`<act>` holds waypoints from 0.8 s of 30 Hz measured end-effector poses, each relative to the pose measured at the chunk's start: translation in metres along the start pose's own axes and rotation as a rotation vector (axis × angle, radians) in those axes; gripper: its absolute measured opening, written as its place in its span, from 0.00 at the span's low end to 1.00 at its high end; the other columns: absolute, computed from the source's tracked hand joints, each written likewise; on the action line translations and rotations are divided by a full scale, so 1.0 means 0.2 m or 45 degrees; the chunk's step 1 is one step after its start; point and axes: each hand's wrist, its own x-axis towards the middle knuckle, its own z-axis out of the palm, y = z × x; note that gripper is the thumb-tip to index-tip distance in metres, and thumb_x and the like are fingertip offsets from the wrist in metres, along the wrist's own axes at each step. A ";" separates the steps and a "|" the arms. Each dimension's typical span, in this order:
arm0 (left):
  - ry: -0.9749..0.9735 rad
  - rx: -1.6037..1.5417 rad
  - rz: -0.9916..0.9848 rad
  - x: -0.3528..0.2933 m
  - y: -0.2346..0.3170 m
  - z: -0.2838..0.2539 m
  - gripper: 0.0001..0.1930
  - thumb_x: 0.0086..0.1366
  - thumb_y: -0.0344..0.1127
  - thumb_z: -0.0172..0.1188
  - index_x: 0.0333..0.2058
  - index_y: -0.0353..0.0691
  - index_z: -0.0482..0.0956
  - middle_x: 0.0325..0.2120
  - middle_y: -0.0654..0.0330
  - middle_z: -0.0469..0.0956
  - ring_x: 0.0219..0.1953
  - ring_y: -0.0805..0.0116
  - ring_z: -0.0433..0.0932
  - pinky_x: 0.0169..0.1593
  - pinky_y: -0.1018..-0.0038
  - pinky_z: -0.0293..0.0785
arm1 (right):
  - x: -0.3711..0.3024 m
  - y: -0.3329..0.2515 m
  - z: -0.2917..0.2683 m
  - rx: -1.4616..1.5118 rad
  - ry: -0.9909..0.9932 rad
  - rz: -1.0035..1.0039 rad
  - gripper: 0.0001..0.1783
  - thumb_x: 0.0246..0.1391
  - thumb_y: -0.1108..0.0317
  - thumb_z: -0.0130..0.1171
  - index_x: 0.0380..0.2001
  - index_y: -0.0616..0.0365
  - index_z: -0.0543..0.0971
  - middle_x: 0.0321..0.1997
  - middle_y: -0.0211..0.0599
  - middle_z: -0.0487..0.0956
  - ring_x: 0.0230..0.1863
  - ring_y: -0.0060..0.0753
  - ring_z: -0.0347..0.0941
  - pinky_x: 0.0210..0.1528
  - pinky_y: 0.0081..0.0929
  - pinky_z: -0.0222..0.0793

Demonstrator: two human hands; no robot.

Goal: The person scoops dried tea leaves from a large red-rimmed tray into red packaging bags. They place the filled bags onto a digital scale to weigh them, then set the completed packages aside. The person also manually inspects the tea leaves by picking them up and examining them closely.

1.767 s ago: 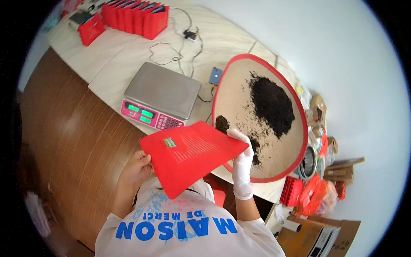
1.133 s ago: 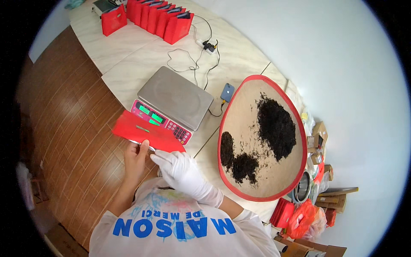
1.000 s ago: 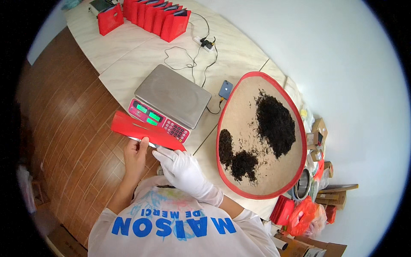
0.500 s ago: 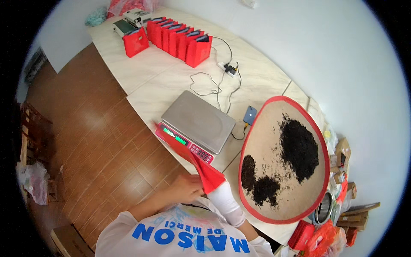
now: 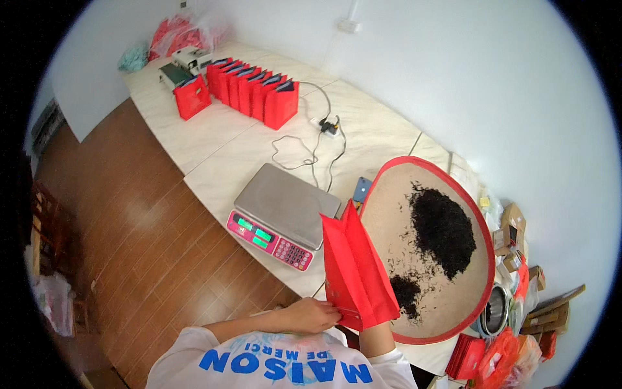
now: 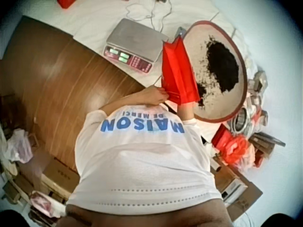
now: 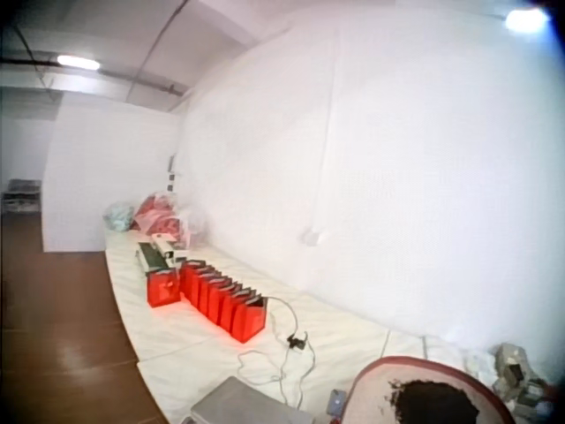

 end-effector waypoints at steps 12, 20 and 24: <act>1.069 -0.194 -0.245 0.21 -0.02 -0.50 0.14 0.63 0.36 0.58 0.43 0.31 0.77 0.43 0.49 0.78 0.51 0.50 0.73 0.55 0.60 0.66 | -0.17 0.09 -0.08 0.241 0.269 0.021 0.26 0.50 0.67 0.59 0.54 0.60 0.72 0.52 0.51 0.75 0.53 0.51 0.73 0.54 0.38 0.69; 0.466 -0.173 -0.369 0.32 -0.22 -0.35 0.15 0.69 0.38 0.52 0.43 0.30 0.77 0.40 0.47 0.79 0.45 0.49 0.76 0.64 0.56 0.61 | -0.40 0.10 -0.14 0.284 0.483 0.028 0.26 0.50 0.67 0.59 0.54 0.60 0.72 0.52 0.50 0.75 0.52 0.51 0.73 0.54 0.39 0.69; -0.013 -0.334 -0.561 0.34 -0.23 -0.31 0.17 0.71 0.41 0.49 0.41 0.32 0.79 0.32 0.47 0.79 0.35 0.50 0.78 0.61 0.62 0.66 | -0.53 0.10 -0.14 0.232 0.565 0.017 0.26 0.50 0.67 0.58 0.54 0.60 0.72 0.52 0.50 0.75 0.52 0.51 0.72 0.54 0.39 0.69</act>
